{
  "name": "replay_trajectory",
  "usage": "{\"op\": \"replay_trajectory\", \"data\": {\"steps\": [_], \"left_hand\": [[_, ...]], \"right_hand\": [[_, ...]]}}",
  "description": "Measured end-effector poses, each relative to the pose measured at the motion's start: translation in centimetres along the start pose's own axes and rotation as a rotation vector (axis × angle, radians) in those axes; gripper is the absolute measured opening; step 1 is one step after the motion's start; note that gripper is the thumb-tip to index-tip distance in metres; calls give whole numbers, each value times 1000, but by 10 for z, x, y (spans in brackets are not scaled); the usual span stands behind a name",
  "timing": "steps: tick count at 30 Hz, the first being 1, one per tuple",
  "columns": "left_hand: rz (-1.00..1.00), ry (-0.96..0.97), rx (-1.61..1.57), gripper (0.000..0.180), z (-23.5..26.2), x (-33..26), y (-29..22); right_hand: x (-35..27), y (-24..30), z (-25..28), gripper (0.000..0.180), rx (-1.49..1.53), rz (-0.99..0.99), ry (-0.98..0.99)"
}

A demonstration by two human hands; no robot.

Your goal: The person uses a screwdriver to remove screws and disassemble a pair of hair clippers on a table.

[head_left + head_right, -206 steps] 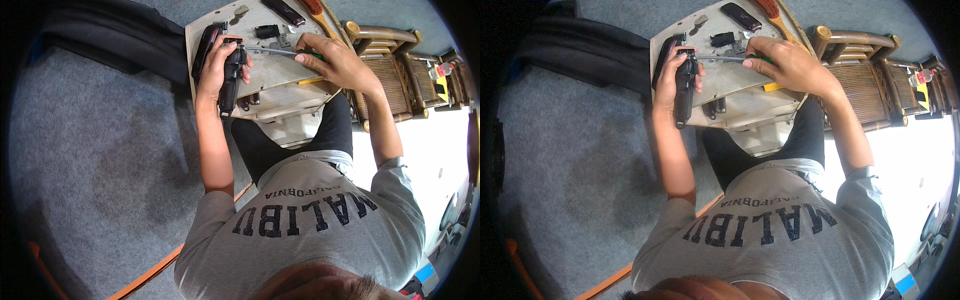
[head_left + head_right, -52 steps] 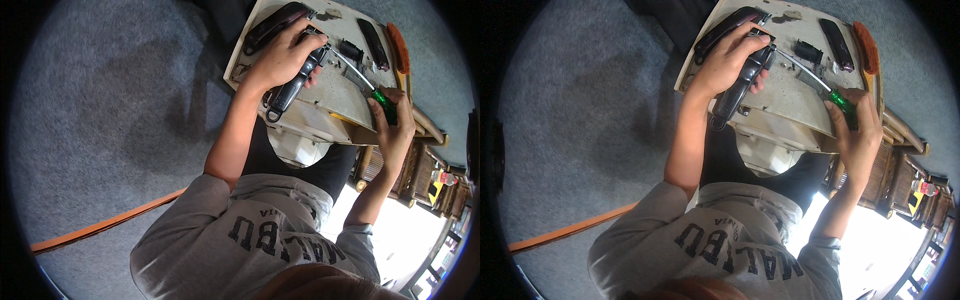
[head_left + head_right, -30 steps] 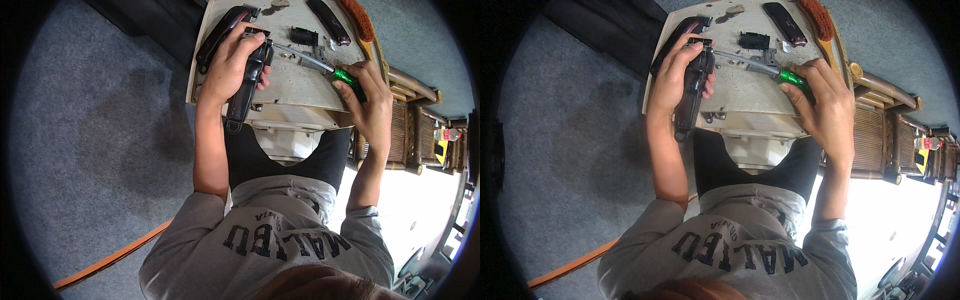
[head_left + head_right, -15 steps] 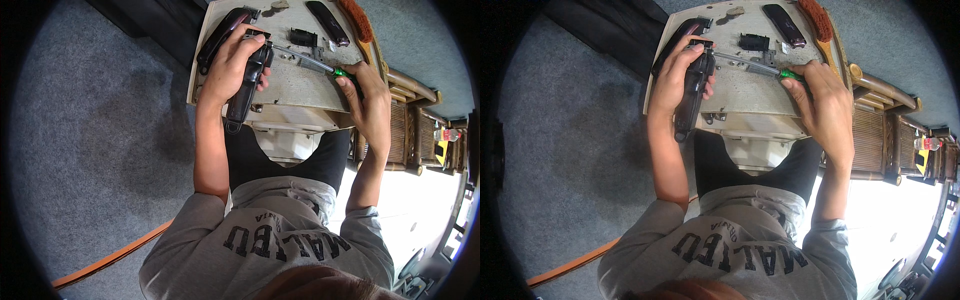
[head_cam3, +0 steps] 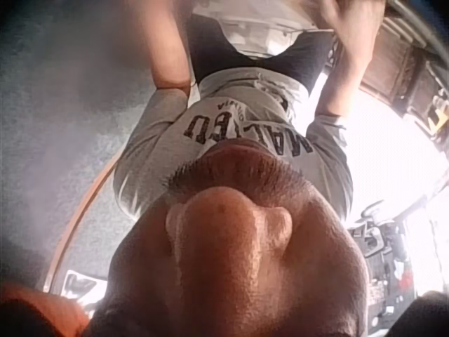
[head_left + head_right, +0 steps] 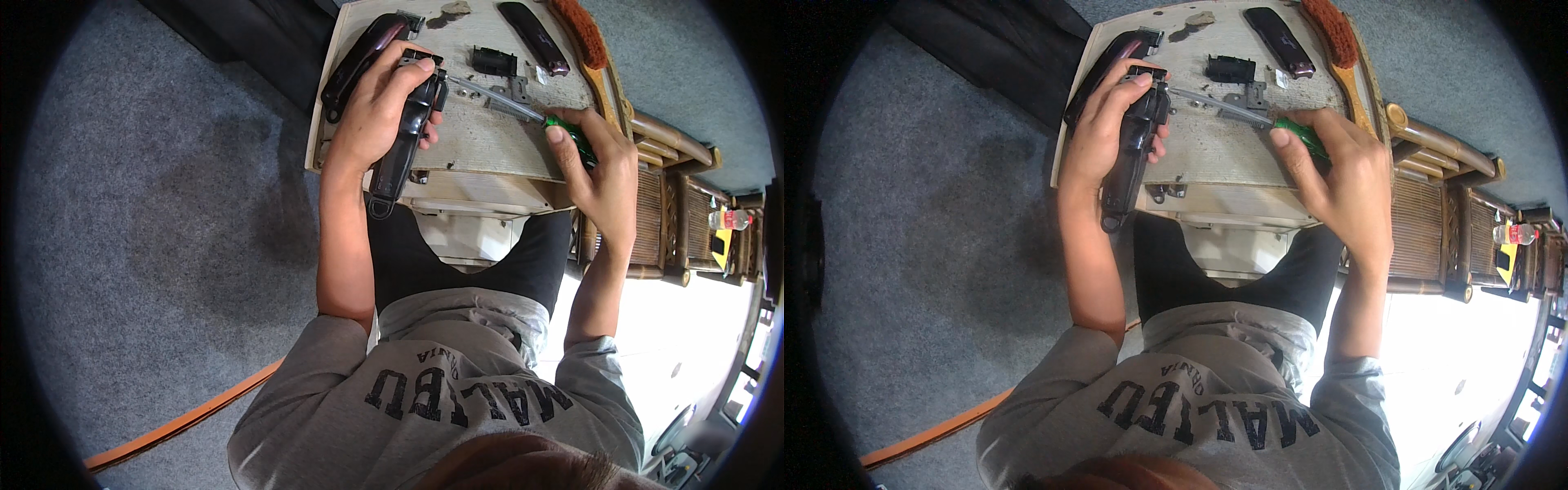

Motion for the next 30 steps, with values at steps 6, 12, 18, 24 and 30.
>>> {"op": "replay_trajectory", "data": {"steps": [6, 12, 18, 24, 30], "left_hand": [[11, 11, -46, 32, 0, -1, 1], [11, 11, -29, 31, 1, 0, 1], [0, 16, -8, 30, 0, 0, 1], [1, 13, -24, 30, 1, -1, 2], [10, 10, -16, 30, 0, 0, 1]], "right_hand": [[0, -2, -1, 29, -91, 32, 46], [-1, -2, 0, 29, -20, 55, -22], [-1, -4, 0, 32, -43, -48, 35], [-1, -4, -1, 33, -108, 25, 18], [-2, -5, 0, 31, -40, 44, -9]]}}
Point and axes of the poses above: each hand's wrist, its own x-axis towards the middle knuckle, its own z-axis out of the back of the hand, y = z × x, the point moved 6 cm from there along x, towards the middle knuckle, and after that the axes turned 11 degrees about x, right-handed, at the moved point
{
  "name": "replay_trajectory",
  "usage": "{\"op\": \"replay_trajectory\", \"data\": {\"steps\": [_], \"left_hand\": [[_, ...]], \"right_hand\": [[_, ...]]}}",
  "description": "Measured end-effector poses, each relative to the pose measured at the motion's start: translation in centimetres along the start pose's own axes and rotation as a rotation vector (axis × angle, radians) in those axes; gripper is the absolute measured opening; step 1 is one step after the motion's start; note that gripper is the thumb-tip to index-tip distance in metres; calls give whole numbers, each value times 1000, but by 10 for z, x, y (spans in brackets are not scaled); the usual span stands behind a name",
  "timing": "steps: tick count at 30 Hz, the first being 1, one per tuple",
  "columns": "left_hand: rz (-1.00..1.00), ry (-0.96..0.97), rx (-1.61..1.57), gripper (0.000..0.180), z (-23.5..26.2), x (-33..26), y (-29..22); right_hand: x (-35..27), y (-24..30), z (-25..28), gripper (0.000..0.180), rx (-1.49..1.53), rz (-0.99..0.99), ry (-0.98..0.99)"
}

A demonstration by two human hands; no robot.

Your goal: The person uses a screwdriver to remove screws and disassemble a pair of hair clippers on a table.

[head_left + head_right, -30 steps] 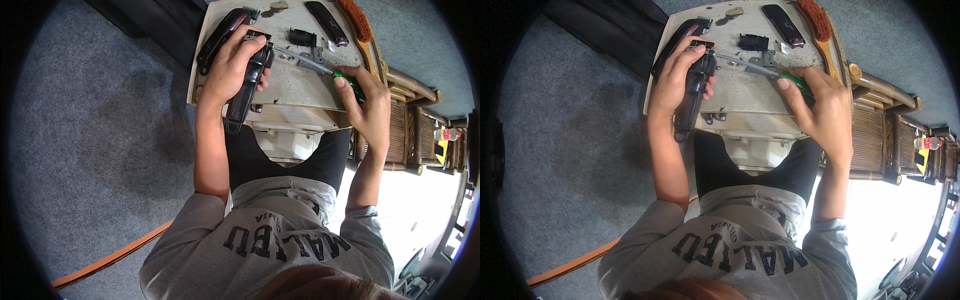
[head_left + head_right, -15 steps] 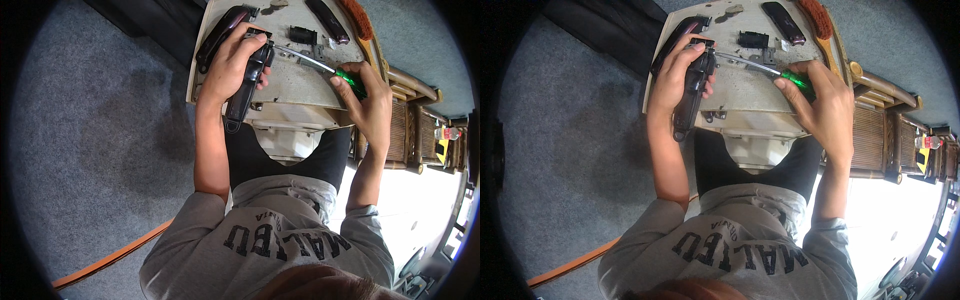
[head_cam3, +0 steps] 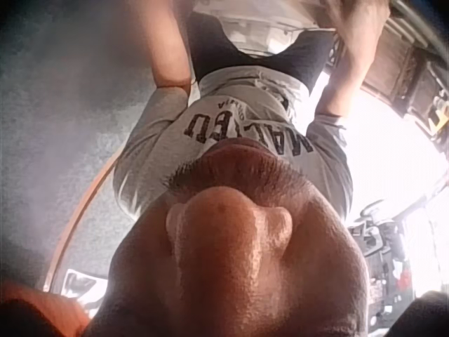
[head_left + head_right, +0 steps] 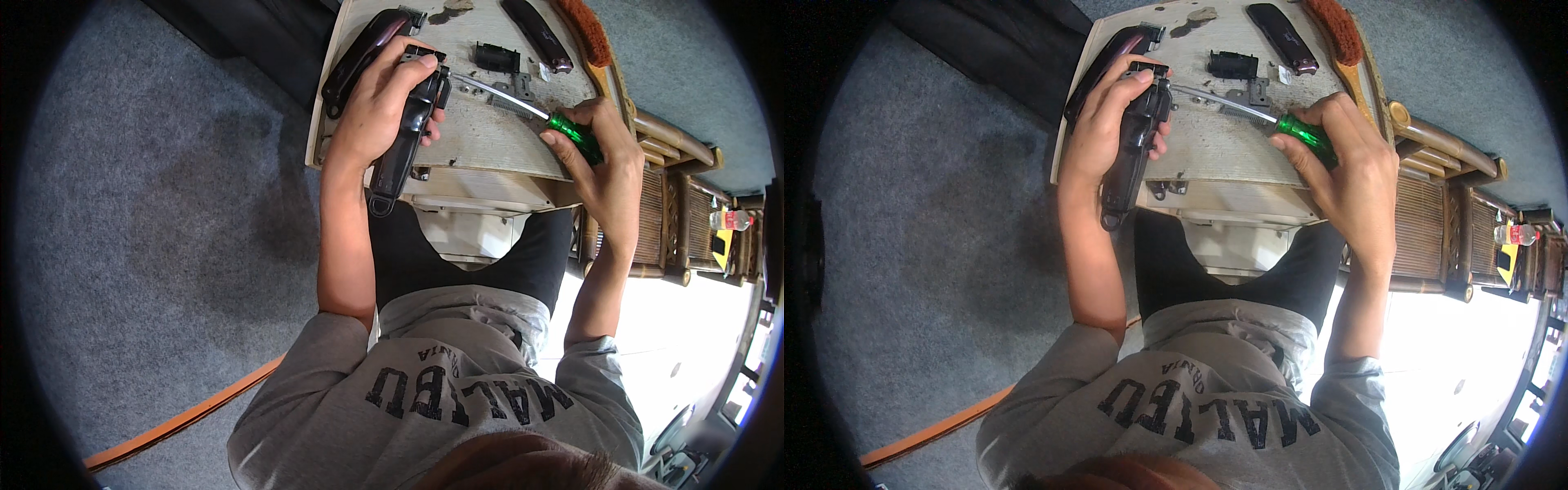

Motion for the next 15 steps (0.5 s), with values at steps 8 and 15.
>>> {"op": "replay_trajectory", "data": {"steps": [8, 15], "left_hand": [[-9, -5, 15, 29, -1, 0, -1], [0, -2, -16, 28, 0, -1, -1]], "right_hand": [[-1, -2, 0, 33, -7, -79, 65], [3, 3, -1, 33, -31, -11, 47]]}}
Point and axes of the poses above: each hand's wrist, its own x-axis towards the middle knuckle, its own z-axis out of the back of the hand, y = z × x, the point moved 6 cm from there along x, towards the middle knuckle, and after that the axes turned 11 degrees about x, right-handed, at the moved point
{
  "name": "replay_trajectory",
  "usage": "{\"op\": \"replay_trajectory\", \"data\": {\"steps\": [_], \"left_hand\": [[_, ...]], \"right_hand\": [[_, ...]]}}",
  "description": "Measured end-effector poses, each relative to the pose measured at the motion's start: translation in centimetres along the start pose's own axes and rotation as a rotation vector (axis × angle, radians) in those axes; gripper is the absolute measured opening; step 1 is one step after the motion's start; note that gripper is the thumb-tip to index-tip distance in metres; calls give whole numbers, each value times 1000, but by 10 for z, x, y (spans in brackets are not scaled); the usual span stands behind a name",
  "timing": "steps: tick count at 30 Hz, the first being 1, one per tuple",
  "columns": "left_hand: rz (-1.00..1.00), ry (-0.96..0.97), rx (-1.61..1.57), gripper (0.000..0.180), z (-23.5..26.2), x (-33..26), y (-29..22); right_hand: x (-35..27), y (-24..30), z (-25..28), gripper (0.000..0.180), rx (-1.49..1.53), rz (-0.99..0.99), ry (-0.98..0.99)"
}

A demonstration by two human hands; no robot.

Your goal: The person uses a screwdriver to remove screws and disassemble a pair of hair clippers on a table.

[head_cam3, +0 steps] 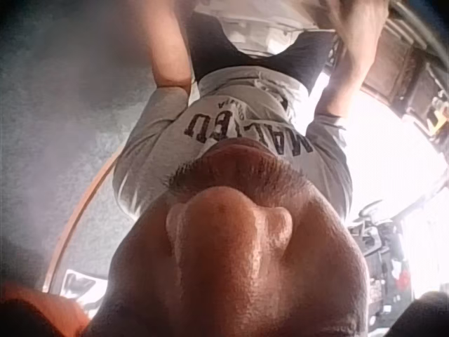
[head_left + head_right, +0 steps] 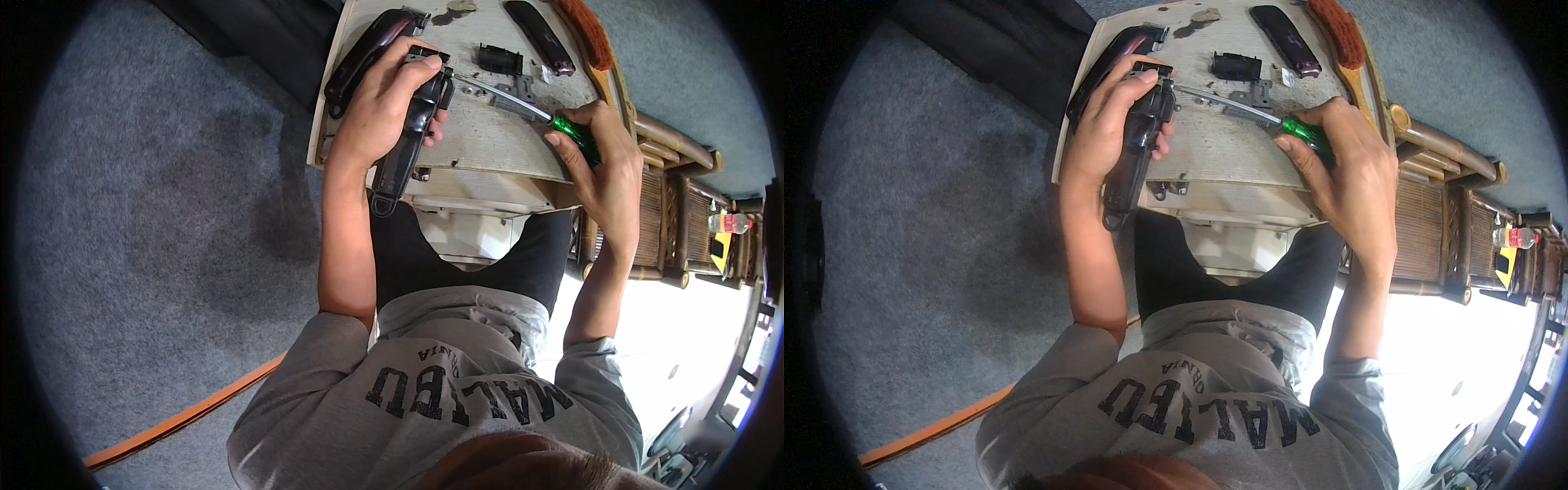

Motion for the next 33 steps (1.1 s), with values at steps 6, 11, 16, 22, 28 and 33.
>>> {"op": "replay_trajectory", "data": {"steps": [6, 11, 16, 22, 28, 33], "left_hand": [[3, 11, 1, 28, 0, 1, 1], [-7, 8, 14, 27, 0, 0, 1], [-3, 16, -12, 27, 0, 0, 1], [-15, 14, 12, 28, 0, -1, 0], [-10, 22, 8, 28, -1, 1, 1], [2, 12, -2, 28, -1, -1, 0]], "right_hand": [[-3, -1, -1, 34, 46, -9, -46], [-3, -5, -1, 31, 36, -79, 18], [0, -1, -1, 29, 32, -13, -3], [-2, 0, -2, 31, 53, 10, -30], [-4, -6, -1, 34, 20, -29, -17], [-2, -2, -2, 33, -29, 0, 3]]}}
Point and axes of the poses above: each hand's wrist, its own x-axis towards the middle knuckle, its own z-axis out of the back of the hand, y = z × x, the point moved 6 cm from there along x, towards the middle knuckle, and after that the axes turned 11 degrees about x, right-handed, at the moved point
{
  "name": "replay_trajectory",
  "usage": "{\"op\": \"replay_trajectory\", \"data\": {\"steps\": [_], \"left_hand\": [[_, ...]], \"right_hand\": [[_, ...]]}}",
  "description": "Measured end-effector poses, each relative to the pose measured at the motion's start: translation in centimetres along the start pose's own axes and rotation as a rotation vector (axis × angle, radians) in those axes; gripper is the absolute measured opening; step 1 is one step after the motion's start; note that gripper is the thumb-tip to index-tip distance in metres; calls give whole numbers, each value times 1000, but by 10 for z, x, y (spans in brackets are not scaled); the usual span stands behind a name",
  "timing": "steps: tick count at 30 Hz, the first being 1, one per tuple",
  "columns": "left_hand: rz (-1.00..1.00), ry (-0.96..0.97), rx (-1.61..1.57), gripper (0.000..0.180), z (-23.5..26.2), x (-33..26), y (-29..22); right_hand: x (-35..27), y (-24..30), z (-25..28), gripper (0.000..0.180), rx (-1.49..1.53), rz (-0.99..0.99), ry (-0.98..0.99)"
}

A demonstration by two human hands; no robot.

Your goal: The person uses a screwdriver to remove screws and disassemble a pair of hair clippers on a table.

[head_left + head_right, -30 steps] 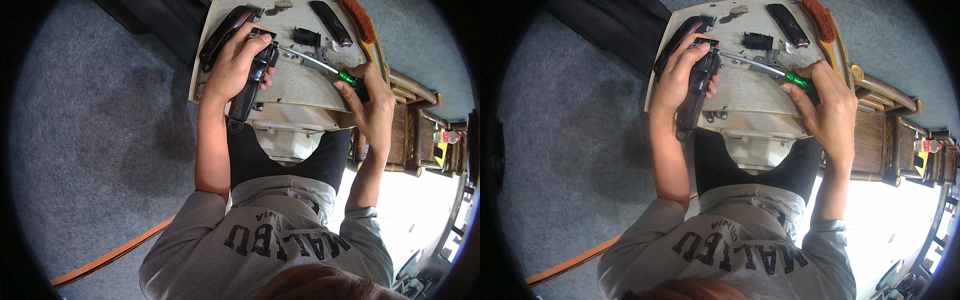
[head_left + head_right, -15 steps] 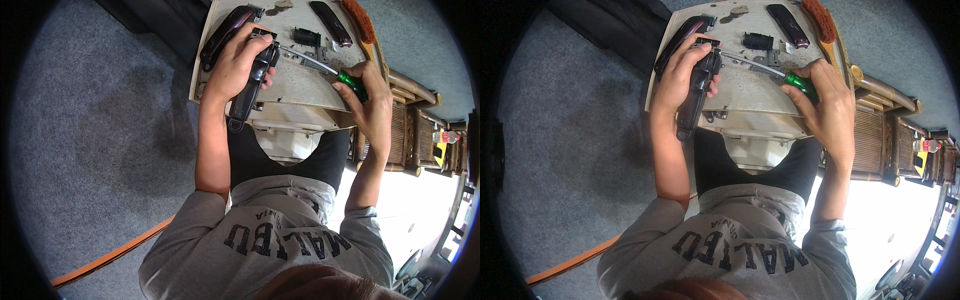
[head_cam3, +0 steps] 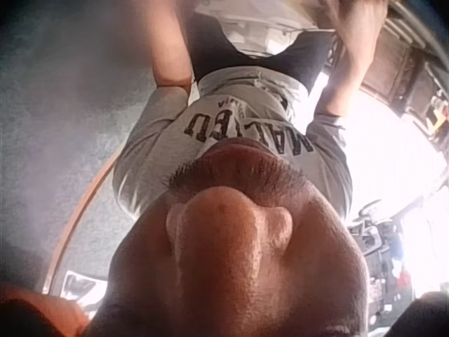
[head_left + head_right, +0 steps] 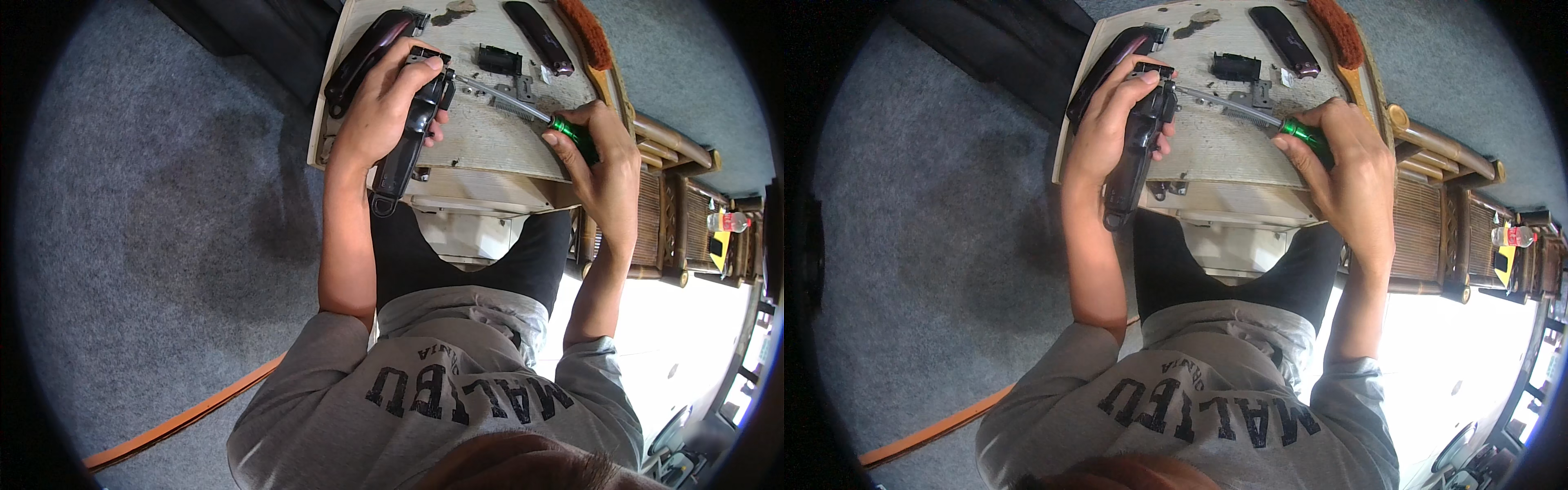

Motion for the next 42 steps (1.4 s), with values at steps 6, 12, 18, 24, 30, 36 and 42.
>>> {"op": "replay_trajectory", "data": {"steps": [6, 12, 18, 24, 30, 36, 42], "left_hand": [[-9, -1, 14, 29, 0, 1, 0], [-7, -3, 27, 29, 0, 0, 0], [-23, 8, 20, 28, 0, 1, 1], [-25, 14, 21, 28, 1, 2, 3], [-5, -1, 14, 28, 0, 1, 2], [-14, -1, 24, 28, 0, -1, 0], [-12, 10, 17, 28, 0, 0, 0]], "right_hand": [[-1, 0, -1, 32, 68, 23, -42], [0, -2, -2, 34, -18, 0, 7], [1, 0, -2, 33, 15, 13, -10], [1, -1, -2, 34, 14, -26, 5], [1, -3, -3, 34, -15, 16, 37], [2, 3, -2, 32, 57, 28, -49], [2, 3, -3, 31, -21, 13, 16]]}}
Point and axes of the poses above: each hand's wrist, its own x-axis towards the middle knuckle, its own z-axis out of the back of the hand, y = z × x, the point moved 6 cm from there along x, towards the middle knuckle, and after that the axes turned 11 degrees about x, right-handed, at the moved point
